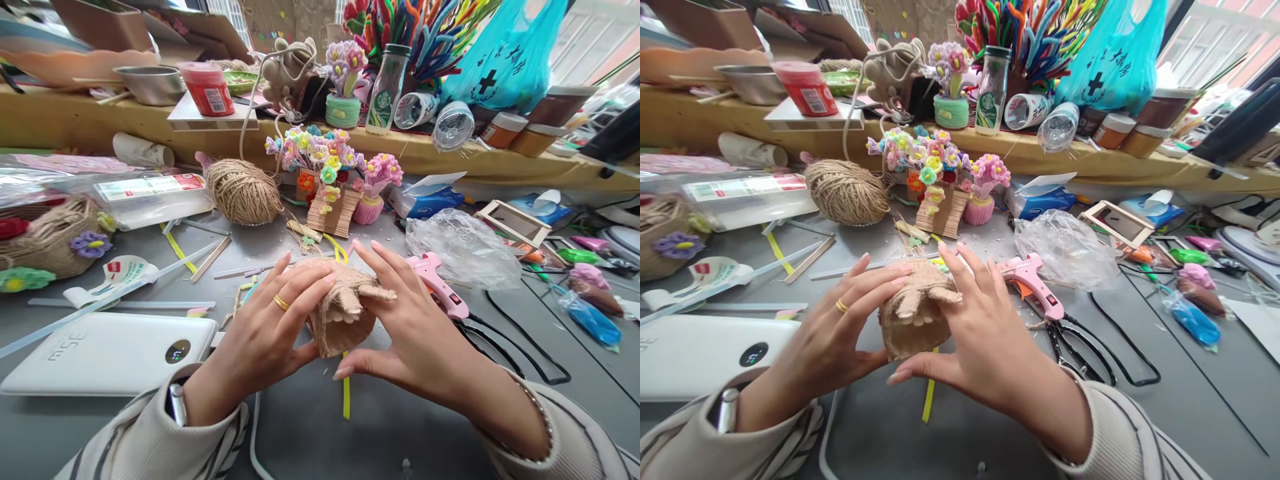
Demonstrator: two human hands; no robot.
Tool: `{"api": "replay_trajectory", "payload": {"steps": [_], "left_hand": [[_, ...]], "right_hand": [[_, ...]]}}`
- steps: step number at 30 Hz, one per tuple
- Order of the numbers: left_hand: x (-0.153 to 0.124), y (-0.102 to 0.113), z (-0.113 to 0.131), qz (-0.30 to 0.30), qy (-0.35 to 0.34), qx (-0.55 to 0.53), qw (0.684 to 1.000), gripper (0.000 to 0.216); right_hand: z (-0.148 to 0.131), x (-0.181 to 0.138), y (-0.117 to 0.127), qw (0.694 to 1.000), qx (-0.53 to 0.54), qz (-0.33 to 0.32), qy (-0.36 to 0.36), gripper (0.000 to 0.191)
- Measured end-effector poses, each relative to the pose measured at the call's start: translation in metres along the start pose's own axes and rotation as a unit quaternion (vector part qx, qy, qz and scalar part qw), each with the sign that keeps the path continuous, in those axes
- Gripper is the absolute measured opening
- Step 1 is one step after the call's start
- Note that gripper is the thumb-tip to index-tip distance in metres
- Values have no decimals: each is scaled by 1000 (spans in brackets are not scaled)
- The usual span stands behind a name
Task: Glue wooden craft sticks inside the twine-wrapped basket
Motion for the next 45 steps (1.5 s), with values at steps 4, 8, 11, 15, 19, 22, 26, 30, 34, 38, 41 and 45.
{"api": "replay_trajectory", "payload": {"steps": [4, 8, 11, 15, 19, 22, 26, 30, 34, 38, 41, 45], "left_hand": [[-1, -2, 3, 26, -14, 12, 999, 55], [-3, -3, 3, 38, -9, 11, 999, 58], [-4, -4, 2, 39, -4, 5, 999, 58], [-4, -4, 1, 45, -3, -2, 999, 56], [-5, -5, -1, 40, 1, -8, 999, 62], [-5, -5, -3, 38, 9, -11, 999, 65], [-7, -6, -4, 41, 11, -10, 999, 68], [-7, -6, -5, 49, 14, -14, 999, 67], [-6, -6, -4, 49, 11, -14, 999, 64], [-6, -5, -4, 52, 13, -17, 998, 63], [-6, -4, -4, 54, 19, -16, 998, 64], [-6, -5, -4, 49, 21, -18, 998, 68]], "right_hand": [[2, 0, -6, 1000, -6, 15, -7, 71], [2, 1, -8, 1000, -15, 27, -6, 77], [2, 2, -9, 1000, -15, 23, -12, 79], [2, 3, -10, 1000, -7, 21, -18, 80], [3, 5, -11, 999, -5, 21, -27, 83], [4, 6, -12, 999, 7, 18, -38, 83], [5, 8, -12, 998, 28, 13, -48, 78], [6, 11, -12, 997, 48, 6, -60, 82], [6, 12, -12, 997, 52, -4, -65, 84], [5, 12, -11, 997, 44, 1, -66, 85], [5, 13, -12, 996, 47, -1, -70, 83], [5, 13, -13, 995, 62, 2, -82, 81]]}}
Point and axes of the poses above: each hand's wrist, its own x-axis towards the middle knuckle, its own y-axis out of the back of the hand, z = x × y, the point moved 6 cm from there along x, towards the middle knuckle, and after that the axes turned 13 degrees about z, right-handed, at the moved point
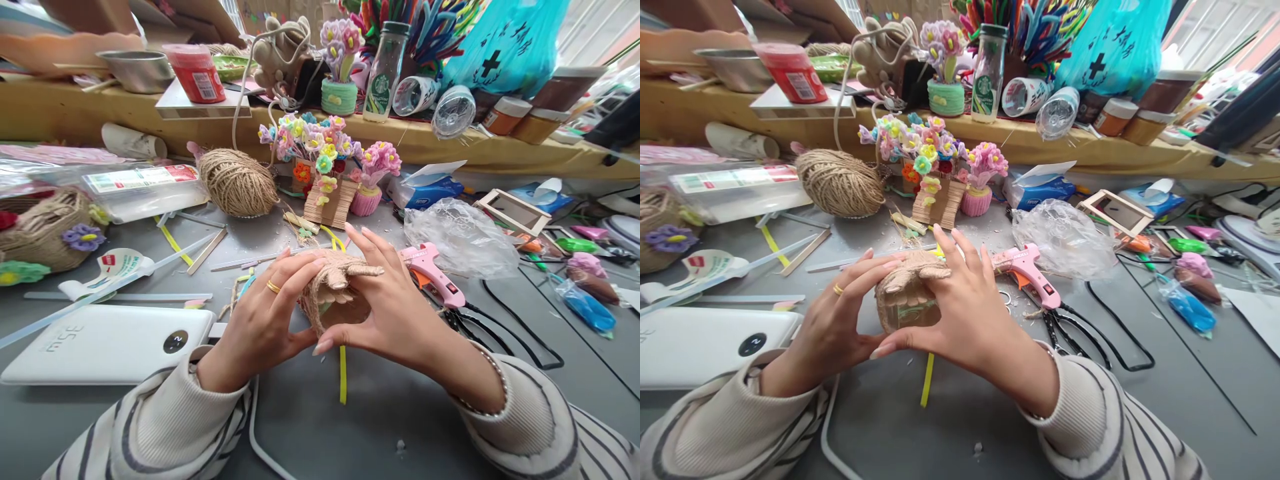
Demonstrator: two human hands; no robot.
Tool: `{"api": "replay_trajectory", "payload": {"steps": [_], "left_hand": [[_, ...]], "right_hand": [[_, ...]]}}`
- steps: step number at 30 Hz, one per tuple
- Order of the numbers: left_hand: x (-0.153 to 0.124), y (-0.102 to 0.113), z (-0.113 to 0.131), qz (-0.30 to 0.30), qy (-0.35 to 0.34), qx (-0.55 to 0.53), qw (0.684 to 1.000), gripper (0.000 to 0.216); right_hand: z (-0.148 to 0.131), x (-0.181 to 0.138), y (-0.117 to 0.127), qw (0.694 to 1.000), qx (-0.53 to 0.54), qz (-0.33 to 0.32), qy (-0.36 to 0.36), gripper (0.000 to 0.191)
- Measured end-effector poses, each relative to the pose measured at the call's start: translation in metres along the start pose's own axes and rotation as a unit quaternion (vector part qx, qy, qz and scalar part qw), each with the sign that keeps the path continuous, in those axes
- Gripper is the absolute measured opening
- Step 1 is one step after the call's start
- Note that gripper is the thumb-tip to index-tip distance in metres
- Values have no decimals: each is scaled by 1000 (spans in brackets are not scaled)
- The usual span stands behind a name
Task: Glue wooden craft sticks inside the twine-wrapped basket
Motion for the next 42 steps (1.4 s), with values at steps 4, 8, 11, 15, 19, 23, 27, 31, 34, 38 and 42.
{"api": "replay_trajectory", "payload": {"steps": [4, 8, 11, 15, 19, 23, 27, 31, 34, 38, 42], "left_hand": [[-1, 0, 0, 2, 6, 6, 1000, 66], [-1, 0, 0, -3, 6, 7, 1000, 62], [0, 0, -1, 0, 3, 4, 1000, 59], [1, 0, 0, 5, 0, -2, 1000, 55], [0, -1, 0, 0, 4, -1, 1000, 54], [0, -1, 0, -1, 10, 1, 1000, 55], [0, -1, -1, -1, 16, -1, 1000, 57], [0, -1, 0, -1, 14, -3, 1000, 58], [-1, -1, 0, -3, 13, -1, 1000, 58], [-1, -1, 0, 3, 11, -4, 1000, 58], [-1, -3, -1, -2, 13, 2, 1000, 61]], "right_hand": [[-1, 0, 0, 1000, 4, 8, -13, 80], [-1, 1, -2, 999, 18, -17, -33, 79], [-1, 1, -2, 999, 24, -23, -40, 80], [-1, 1, -3, 999, 27, -23, -40, 79], [0, 0, -4, 998, 31, -32, -49, 80], [0, 1, -4, 998, 22, -35, -51, 80], [-1, 2, -3, 998, 24, -30, -45, 79], [1, 1, -4, 999, 23, -28, -40, 80], [2, 1, -4, 999, 15, -27, -40, 83], [1, -1, -3, 999, 3, -21, -34, 86], [2, -2, -1, 999, -13, -13, -31, 87]]}}
Point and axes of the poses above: each hand's wrist, its own x-axis towards the middle knuckle, its own y-axis out of the back of the hand, z = x × y, the point moved 6 cm from there along x, towards the middle knuckle, and after that the axes turned 13 degrees about z, right-handed, at the moved point
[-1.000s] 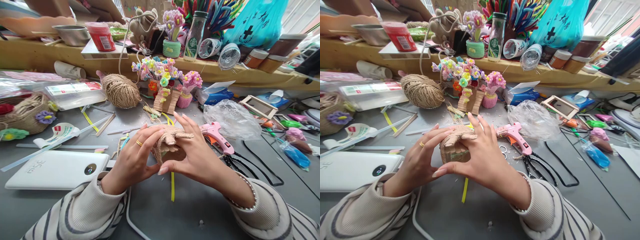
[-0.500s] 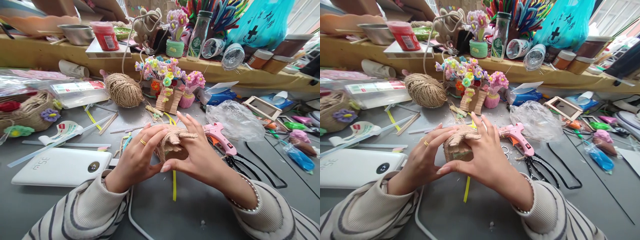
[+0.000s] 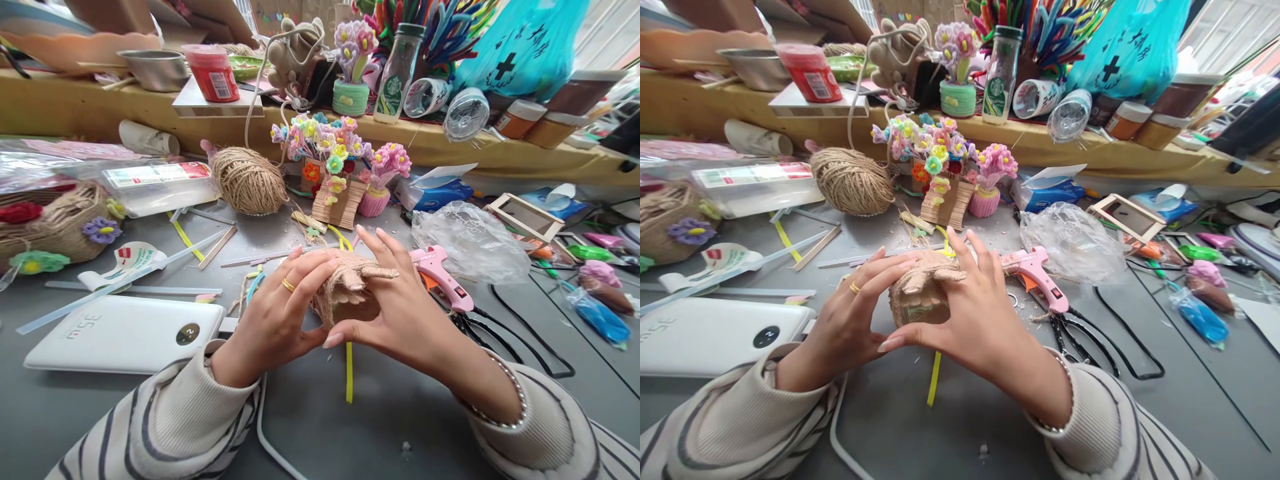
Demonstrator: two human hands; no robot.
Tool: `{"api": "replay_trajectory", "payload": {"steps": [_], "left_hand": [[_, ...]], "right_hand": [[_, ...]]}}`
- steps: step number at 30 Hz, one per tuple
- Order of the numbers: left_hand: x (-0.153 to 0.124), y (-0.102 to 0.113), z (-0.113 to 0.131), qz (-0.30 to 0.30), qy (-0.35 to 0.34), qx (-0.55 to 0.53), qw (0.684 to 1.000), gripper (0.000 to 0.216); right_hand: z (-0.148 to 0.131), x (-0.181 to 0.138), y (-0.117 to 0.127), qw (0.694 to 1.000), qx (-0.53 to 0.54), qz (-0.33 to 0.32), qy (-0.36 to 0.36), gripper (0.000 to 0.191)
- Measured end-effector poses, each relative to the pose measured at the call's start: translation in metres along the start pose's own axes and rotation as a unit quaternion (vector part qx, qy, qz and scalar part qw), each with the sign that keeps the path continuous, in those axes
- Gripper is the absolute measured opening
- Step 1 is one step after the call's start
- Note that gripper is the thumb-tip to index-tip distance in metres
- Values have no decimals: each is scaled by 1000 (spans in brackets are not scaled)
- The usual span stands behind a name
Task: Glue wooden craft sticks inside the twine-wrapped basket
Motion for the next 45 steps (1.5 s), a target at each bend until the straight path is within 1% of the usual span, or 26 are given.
{"api": "replay_trajectory", "payload": {"steps": [6, 9, 16, 22, 24, 25, 28, 30, 32, 34, 37, 42, 45], "left_hand": [[-1, 0, 0, 1, 0, 0, 1000, 63], [-1, 0, 0, -2, 2, -3, 1000, 63], [-1, 1, -2, -8, 17, 2, 1000, 69], [-3, 2, -4, -11, 27, -1, 1000, 69], [-3, 3, -7, -7, 43, -7, 999, 71], [-3, 4, -8, -5, 59, -13, 998, 71], [-2, 5, -14, -12, 131, -38, 991, 68], [-2, 3, -15, -29, 171, -58, 983, 65], [-1, 1, -15, -51, 194, -75, 977, 65], [0, -2, -14, -71, 210, -95, 971, 65], [1, -4, -13, -82, 228, -126, 962, 63], [-2, -6, -13, -92, 235, -138, 958, 63], [-3, -7, -12, -101, 224, -132, 960, 64]], "right_hand": [[1, 1, -1, 1000, -9, 0, 8, 87], [0, 2, 1, 1000, 3, -18, 10, 91], [0, 0, 12, 998, -11, -55, 27, 89], [-4, -2, 14, 998, -16, -37, 56, 87], [-4, 1, 19, 997, 0, -13, 75, 81], [-4, 2, 23, 996, 13, 4, 90, 75], [-2, 7, 38, 988, 55, 61, 131, 46], [2, 10, 45, 985, 69, 90, 130, 33], [7, 12, 48, 986, 68, 97, 117, 29], [9, 12, 46, 988, 65, 86, 110, 26], [9, 12, 41, 990, 64, 76, 100, 23], [8, 11, 34, 992, 61, 64, 86, 19], [8, 10, 33, 993, 62, 65, 81, 19]]}}
Point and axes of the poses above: each hand's wrist, its own x-axis towards the middle knuckle, its own y-axis out of the back of the hand, z = x × y, the point moved 6 cm from there along x, towards the middle knuckle, and after that the axes turned 13 degrees about z, right-handed, at the moved point
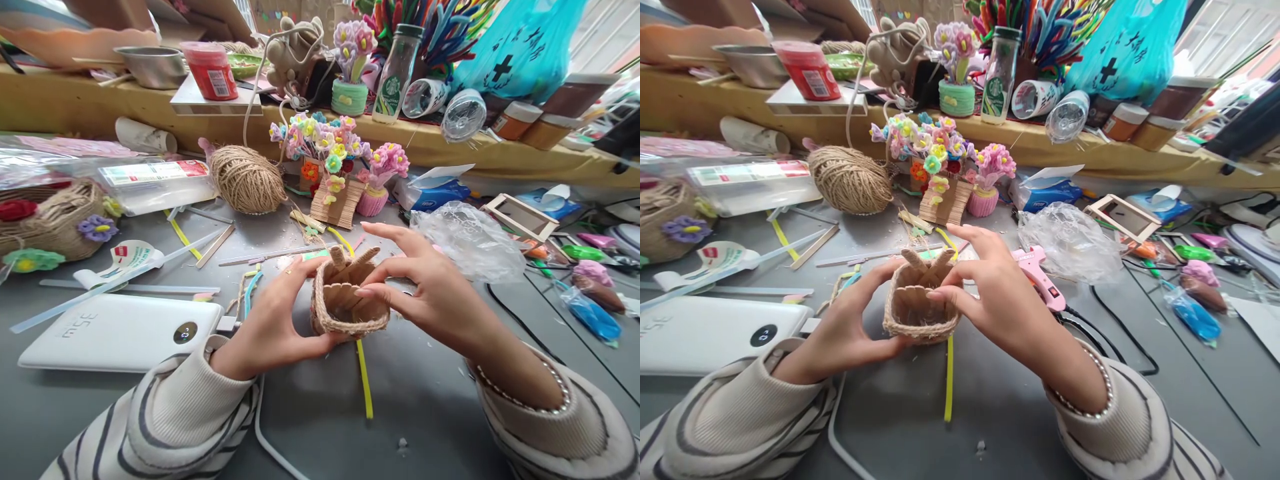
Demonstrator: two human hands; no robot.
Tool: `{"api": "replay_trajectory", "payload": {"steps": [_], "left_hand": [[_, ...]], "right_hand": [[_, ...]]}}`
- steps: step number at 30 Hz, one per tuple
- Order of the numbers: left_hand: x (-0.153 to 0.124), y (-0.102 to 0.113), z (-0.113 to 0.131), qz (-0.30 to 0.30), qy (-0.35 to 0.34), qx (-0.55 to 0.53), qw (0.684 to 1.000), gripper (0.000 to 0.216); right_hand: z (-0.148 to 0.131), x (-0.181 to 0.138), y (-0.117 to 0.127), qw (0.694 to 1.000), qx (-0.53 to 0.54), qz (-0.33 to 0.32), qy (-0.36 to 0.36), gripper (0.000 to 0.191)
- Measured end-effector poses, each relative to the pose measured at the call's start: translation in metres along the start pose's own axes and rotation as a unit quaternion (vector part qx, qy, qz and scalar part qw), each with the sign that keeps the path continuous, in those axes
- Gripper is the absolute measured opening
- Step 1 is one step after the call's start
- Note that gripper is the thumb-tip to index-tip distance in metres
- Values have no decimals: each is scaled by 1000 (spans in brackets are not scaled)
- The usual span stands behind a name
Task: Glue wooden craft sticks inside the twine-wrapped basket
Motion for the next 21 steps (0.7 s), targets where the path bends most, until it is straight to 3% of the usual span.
{"api": "replay_trajectory", "payload": {"steps": [7, 14, 21], "left_hand": [[-3, 0, 4, -3, -45, 7, 999, 66], [-9, 1, 3, 14, -96, 4, 995, 71], [-9, 1, 5, -1, -101, 3, 995, 74]], "right_hand": [[-3, -2, 4, 1000, 4, -5, 2, 20], [-12, -4, 10, 999, 3, -3, 54, 22], [-17, -3, 12, 998, -4, -10, 69, 26]]}}
Point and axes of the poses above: each hand's wrist, its own x-axis towards the middle knuckle, its own y-axis out of the back of the hand, z = x × y, the point moved 6 cm from there along x, towards the middle knuckle, and after that the axes turned 13 degrees about z, right-handed, at the moved point
